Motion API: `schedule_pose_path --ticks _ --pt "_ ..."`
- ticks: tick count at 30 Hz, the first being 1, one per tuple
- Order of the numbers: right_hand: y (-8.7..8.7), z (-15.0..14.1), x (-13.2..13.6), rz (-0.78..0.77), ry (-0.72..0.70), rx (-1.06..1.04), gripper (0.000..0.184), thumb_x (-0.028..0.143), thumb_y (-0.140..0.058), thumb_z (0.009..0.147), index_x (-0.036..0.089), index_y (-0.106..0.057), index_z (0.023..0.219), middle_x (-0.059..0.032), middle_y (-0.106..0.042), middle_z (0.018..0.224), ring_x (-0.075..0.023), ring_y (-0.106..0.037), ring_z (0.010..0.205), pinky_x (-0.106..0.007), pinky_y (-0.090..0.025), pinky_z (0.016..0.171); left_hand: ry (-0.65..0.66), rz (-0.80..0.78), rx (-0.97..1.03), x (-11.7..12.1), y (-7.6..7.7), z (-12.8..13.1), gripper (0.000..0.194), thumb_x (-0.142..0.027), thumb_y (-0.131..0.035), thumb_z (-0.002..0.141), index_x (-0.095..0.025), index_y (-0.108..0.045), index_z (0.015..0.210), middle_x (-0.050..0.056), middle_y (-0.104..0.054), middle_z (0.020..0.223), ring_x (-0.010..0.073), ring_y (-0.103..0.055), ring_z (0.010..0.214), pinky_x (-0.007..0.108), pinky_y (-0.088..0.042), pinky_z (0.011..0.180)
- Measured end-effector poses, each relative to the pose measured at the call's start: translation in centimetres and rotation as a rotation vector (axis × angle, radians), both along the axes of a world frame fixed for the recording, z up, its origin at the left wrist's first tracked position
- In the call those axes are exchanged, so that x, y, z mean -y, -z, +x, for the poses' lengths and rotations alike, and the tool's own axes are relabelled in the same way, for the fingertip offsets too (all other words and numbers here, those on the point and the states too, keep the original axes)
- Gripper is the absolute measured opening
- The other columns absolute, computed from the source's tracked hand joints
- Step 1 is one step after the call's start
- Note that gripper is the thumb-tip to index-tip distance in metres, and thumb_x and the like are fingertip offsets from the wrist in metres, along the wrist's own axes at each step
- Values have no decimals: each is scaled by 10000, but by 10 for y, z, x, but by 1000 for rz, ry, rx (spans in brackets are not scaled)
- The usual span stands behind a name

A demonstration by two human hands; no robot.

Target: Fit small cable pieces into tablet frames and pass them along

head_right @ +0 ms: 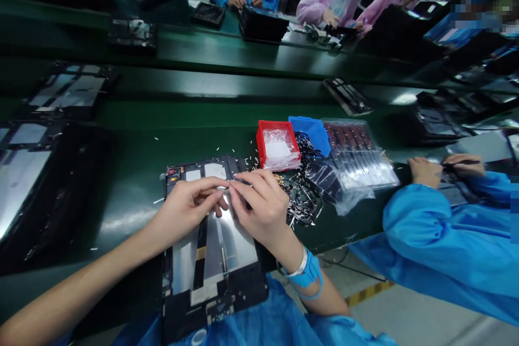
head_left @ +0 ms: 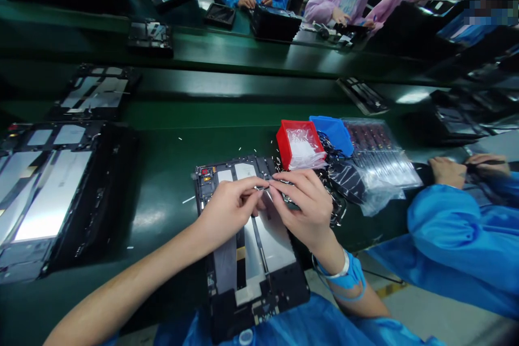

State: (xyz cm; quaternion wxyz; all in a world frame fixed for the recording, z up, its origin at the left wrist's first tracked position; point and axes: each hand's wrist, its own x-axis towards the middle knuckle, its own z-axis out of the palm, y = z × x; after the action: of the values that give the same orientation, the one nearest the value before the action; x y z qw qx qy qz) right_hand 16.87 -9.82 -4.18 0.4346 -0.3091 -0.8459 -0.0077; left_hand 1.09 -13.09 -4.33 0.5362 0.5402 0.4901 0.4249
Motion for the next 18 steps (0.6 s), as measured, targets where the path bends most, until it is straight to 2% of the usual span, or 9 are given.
schedule_pose_path --ticks 2,4,7,8,9,11,14,15,18 --pt "0 3 -7 3 12 21 121 98 -618 808 201 -680 794 -49 -730 805 -170 -624 742 -321 -545 659 -8 -13 -38 -2 2 -1 174 -207 -525 849 -156 -670 930 13 -665 620 120 -616 515 221 -469 530" --pt "1 12 -24 30 98 41 130 124 -600 819 215 -673 762 -26 -726 756 -161 -631 710 -313 -534 660 -5 -107 30 -5 5 -3 191 -237 -524 856 -135 -647 962 35 -677 649 127 -624 490 205 -429 455" --pt "5 32 -57 42 418 70 162 164 -552 834 218 -685 757 -20 -713 687 -175 -627 658 -318 -507 619 -48 -223 201 -10 9 -5 295 -295 -545 854 -112 -572 1084 75 -697 725 162 -665 521 184 -395 378" --pt "5 36 -65 5 504 97 195 144 -518 834 212 -698 807 -33 -731 745 -191 -642 701 -335 -512 640 -70 -234 241 -12 10 -6 335 -304 -555 851 -113 -541 1125 78 -700 739 169 -673 536 184 -409 377" --pt "5 38 -69 -16 518 115 211 136 -507 832 207 -705 842 -44 -744 803 -204 -655 748 -351 -520 672 -90 -236 268 -13 11 -6 366 -307 -561 849 -119 -514 1160 74 -700 743 171 -678 549 187 -429 384" --pt "4 33 -64 -33 392 92 205 133 -521 844 210 -706 883 -48 -752 884 -205 -667 822 -364 -533 738 -103 -233 290 -13 12 -5 395 -300 -558 854 -137 -479 1205 67 -702 754 170 -683 570 189 -451 400" --pt "0 11 -36 -73 3 33 176 116 -547 870 216 -692 877 -27 -746 853 -157 -658 791 -321 -543 727 -74 -188 278 -10 12 -3 424 -288 -538 869 -158 -447 1262 42 -692 725 161 -670 555 188 -450 413" --pt "-1 3 -27 -83 -75 35 163 113 -554 870 204 -690 863 -35 -743 843 -154 -649 782 -313 -545 706 -61 -158 261 -9 12 -3 431 -286 -530 876 -161 -439 1278 28 -679 696 157 -663 548 190 -453 423" --pt "-1 -10 -11 -110 -168 55 145 93 -560 865 163 -684 837 -64 -735 815 -156 -626 751 -304 -543 666 -24 -75 211 -5 9 -3 422 -275 -488 901 -164 -438 1305 4 -645 651 142 -637 558 195 -472 472"
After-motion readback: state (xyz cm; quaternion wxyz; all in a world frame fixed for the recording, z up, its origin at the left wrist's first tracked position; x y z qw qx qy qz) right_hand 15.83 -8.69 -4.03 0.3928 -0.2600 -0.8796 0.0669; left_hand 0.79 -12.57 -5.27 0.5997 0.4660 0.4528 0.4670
